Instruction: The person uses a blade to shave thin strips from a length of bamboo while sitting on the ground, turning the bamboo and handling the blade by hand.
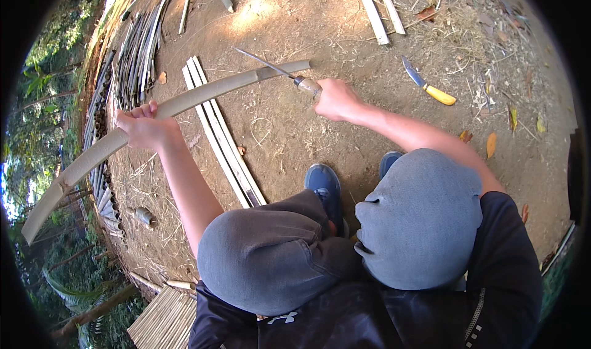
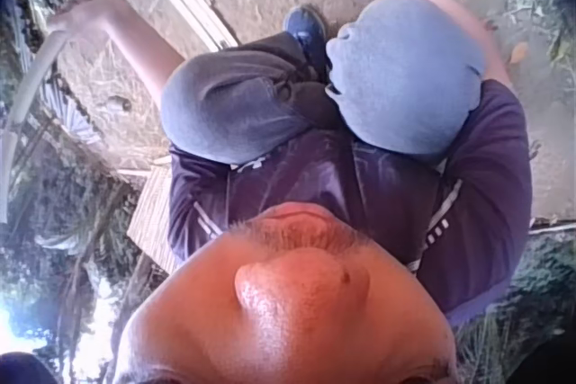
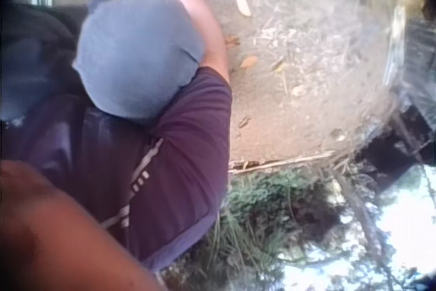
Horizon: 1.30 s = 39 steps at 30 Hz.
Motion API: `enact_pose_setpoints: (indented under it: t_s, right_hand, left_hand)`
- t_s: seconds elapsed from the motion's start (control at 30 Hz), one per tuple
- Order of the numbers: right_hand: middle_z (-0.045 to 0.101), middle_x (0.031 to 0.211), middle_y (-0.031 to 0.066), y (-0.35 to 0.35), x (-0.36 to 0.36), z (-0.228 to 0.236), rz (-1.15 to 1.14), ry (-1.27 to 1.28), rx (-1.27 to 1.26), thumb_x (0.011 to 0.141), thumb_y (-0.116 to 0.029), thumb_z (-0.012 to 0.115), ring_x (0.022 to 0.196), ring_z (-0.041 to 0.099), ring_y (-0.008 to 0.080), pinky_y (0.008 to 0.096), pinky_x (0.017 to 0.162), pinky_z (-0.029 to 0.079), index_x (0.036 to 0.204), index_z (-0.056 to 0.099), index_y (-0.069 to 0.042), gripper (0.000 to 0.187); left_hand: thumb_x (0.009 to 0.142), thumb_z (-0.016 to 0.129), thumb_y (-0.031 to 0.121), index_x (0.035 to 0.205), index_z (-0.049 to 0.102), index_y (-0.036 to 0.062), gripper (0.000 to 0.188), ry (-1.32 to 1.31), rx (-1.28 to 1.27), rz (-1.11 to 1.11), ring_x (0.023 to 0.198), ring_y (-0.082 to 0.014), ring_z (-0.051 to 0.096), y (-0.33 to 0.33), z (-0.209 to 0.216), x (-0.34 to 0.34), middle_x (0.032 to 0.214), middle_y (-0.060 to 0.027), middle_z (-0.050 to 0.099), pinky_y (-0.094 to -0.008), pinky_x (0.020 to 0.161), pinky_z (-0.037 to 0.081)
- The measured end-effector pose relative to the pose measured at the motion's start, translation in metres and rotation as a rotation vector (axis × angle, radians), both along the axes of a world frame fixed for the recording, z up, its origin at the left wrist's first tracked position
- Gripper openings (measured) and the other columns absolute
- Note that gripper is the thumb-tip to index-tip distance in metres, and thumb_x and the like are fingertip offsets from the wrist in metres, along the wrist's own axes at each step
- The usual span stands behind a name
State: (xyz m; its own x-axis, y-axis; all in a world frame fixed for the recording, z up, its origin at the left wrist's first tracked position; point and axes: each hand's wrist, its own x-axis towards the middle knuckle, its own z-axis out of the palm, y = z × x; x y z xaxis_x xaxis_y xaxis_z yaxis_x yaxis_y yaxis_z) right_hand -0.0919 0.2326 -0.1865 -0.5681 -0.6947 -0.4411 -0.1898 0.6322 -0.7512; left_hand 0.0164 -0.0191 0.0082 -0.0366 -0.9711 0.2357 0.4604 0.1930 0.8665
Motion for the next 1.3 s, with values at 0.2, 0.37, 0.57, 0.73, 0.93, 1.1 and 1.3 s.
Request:
enact_pose_setpoints:
  t_s: [0.2, 0.37, 0.57, 0.73, 0.93, 1.1, 1.3]
  right_hand:
    - [0.065, 0.074, 0.0109, 0.004, -0.013, -0.030, -0.098, 0.053, 0.056, 0.082, -0.008, 0.064, 0.065, 0.067, 0.0210, 0.0386, 0.057, 0.055, 0.103, 0.065, -0.001, 0.022]
    - [0.066, 0.077, 0.0118, 0.009, 0.001, -0.012, -0.035, -0.020, 0.030, 0.084, -0.009, 0.064, 0.066, 0.067, 0.0226, 0.0388, 0.058, 0.055, 0.105, 0.065, 0.000, 0.023]
    - [0.067, 0.079, 0.0135, 0.003, -0.025, -0.047, -0.103, 0.063, 0.103, 0.083, -0.007, 0.061, 0.065, 0.065, 0.0237, 0.0406, 0.055, 0.052, 0.103, 0.064, 0.003, 0.022]
    - [0.070, 0.085, 0.0162, 0.017, -0.014, -0.060, -0.112, 0.024, 0.113, 0.083, -0.008, 0.062, 0.073, 0.070, 0.0263, 0.0402, 0.063, 0.055, 0.101, 0.066, 0.003, 0.021]
    - [0.071, 0.084, 0.0186, 0.016, -0.027, -0.071, -0.180, 0.018, 0.164, 0.080, -0.008, 0.060, 0.078, 0.072, 0.0330, 0.0446, 0.068, 0.056, 0.100, 0.067, -0.003, 0.022]
    - [0.072, 0.091, 0.0172, 0.033, -0.018, -0.074, -0.198, 0.003, 0.158, 0.081, -0.013, 0.064, 0.082, 0.072, 0.0308, 0.0432, 0.071, 0.056, 0.105, 0.067, -0.002, 0.026]
    - [0.073, 0.094, 0.0180, 0.043, -0.008, -0.077, -0.268, -0.019, 0.220, 0.082, -0.011, 0.064, 0.087, 0.073, 0.0321, 0.0437, 0.073, 0.056, 0.105, 0.069, -0.004, 0.024]
  left_hand:
    - [0.105, 0.050, 0.022, 0.083, 0.035, 0.0099, 0.029, -0.046, -0.007, 0.045, 0.053, -0.0097, 0.034, 0.007, -0.002, -0.004, 0.064, 0.0032, 0.031, -0.0272, 0.048, 0.036]
    - [0.104, 0.051, 0.020, 0.082, 0.035, 0.0101, 0.029, 0.017, -0.012, -0.023, 0.054, -0.0099, 0.035, 0.008, 0.000, 0.000, 0.065, 0.0031, 0.032, -0.0274, 0.047, 0.036]
    - [0.104, 0.052, 0.019, 0.083, 0.036, 0.0096, 0.028, -0.002, 0.020, 0.020, 0.052, -0.0100, 0.034, -0.002, 0.000, -0.002, 0.064, 0.0034, 0.032, -0.0279, 0.047, 0.036]
    - [0.104, 0.051, 0.020, 0.084, 0.036, 0.0089, 0.027, -0.025, 0.018, 0.043, 0.052, -0.0100, 0.034, -0.001, -0.003, 0.001, 0.062, 0.0031, 0.032, -0.0274, 0.046, 0.036]
    - [0.105, 0.050, 0.021, 0.091, 0.036, 0.0066, 0.024, 0.006, 0.029, -0.018, 0.052, -0.0102, 0.032, -0.003, -0.001, -0.006, 0.063, 0.0029, 0.030, -0.0270, 0.047, 0.037]
    - [0.105, 0.050, 0.022, 0.087, 0.035, 0.0082, 0.027, -0.020, 0.054, 0.061, 0.053, -0.0104, 0.033, -0.011, -0.005, 0.005, 0.064, 0.0024, 0.030, -0.0273, 0.048, 0.038]
    - [0.105, 0.049, 0.022, 0.083, 0.034, 0.0089, 0.030, -0.019, 0.028, 0.043, 0.054, -0.0104, 0.034, -0.002, -0.003, 0.003, 0.064, 0.0019, 0.030, -0.0276, 0.050, 0.040]
